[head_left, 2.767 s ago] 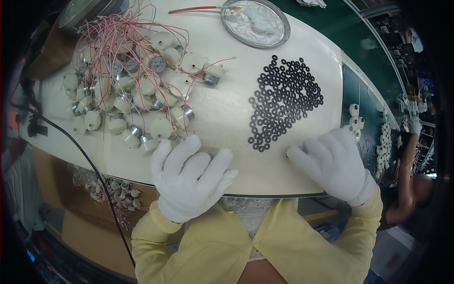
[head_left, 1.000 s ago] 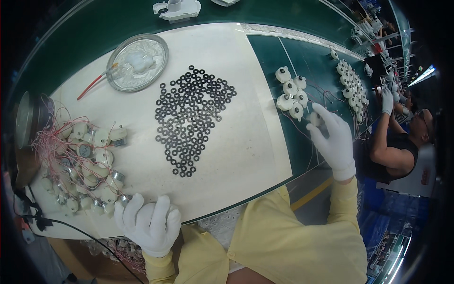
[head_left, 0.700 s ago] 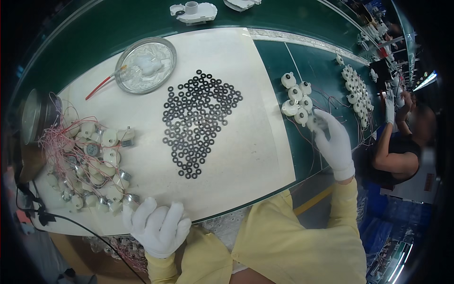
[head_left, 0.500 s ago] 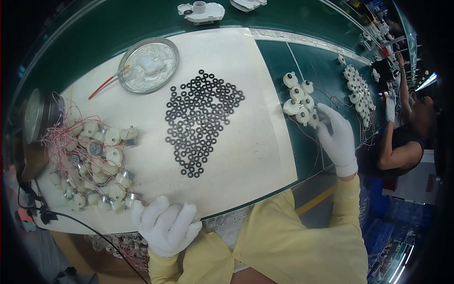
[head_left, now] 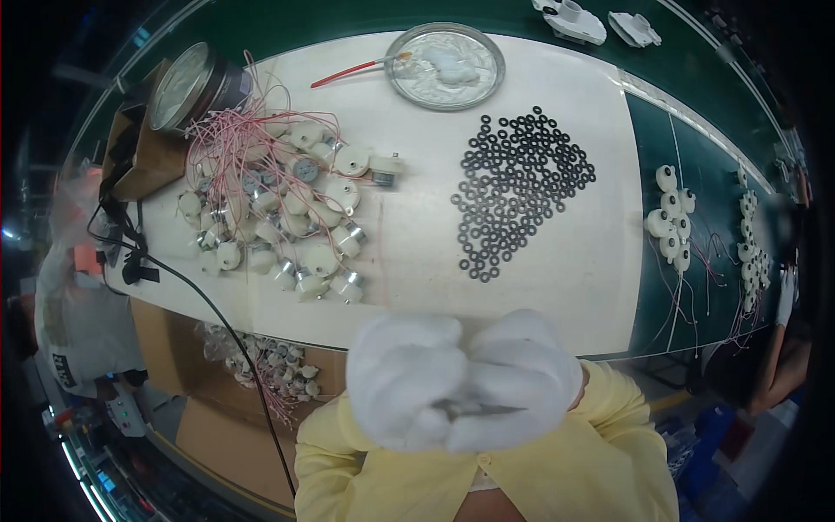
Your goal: The person assembles small white electronic components by hand, picking up metal washers and inserting them into the units. The person then uses a small brush to apply a white substance to the components. The assembled units are placed on a green workbench.
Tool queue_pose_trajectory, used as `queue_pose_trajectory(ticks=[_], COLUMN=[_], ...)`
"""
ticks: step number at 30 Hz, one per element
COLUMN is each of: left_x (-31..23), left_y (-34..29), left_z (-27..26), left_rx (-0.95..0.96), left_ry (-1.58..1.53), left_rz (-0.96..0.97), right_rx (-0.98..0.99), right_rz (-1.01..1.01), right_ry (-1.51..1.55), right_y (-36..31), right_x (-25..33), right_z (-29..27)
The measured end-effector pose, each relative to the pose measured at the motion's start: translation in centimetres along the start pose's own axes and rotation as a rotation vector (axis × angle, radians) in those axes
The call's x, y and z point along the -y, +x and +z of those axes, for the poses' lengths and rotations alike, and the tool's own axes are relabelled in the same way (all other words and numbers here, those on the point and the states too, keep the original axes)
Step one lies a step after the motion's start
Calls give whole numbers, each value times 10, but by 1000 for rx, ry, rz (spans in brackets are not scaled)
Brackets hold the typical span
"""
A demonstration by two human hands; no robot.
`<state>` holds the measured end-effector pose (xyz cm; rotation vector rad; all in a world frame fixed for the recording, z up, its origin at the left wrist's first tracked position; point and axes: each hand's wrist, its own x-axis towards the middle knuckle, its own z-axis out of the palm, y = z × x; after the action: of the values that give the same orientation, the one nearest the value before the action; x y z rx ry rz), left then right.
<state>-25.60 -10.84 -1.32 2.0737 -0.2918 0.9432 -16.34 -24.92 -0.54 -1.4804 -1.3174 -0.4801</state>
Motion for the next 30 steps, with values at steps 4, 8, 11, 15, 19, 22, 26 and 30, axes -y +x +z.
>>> queue_pose_trajectory(ticks=[4,8,11,15,19,22,26,30], left_x=[2,15,48,90,93,92,103,78], left_y=[12,39,70,72,70,72,69,56], left_z=[-1,-6,-5,-9,-2,6,4,-18], left_rx=[240,367,257,331,390,377,398,348], left_ry=[-147,272,771,904,973,924,922,754], left_rz=[59,-26,-75,88,118,65,109,230], right_rx=[5,-69,165,644,699,663,522,355], right_rz=[178,831,1231,809,509,561,918,1207], right_ry=[386,1023,765,-78,-538,-449,3,420], right_y=[-7,-17,-10,-11,-25,-31,-29,-8], right_x=[-1,10,5,-20,-32,-40,-43,-37], right_z=[-25,-84,-130,-127,-116,-112,-106,-101])
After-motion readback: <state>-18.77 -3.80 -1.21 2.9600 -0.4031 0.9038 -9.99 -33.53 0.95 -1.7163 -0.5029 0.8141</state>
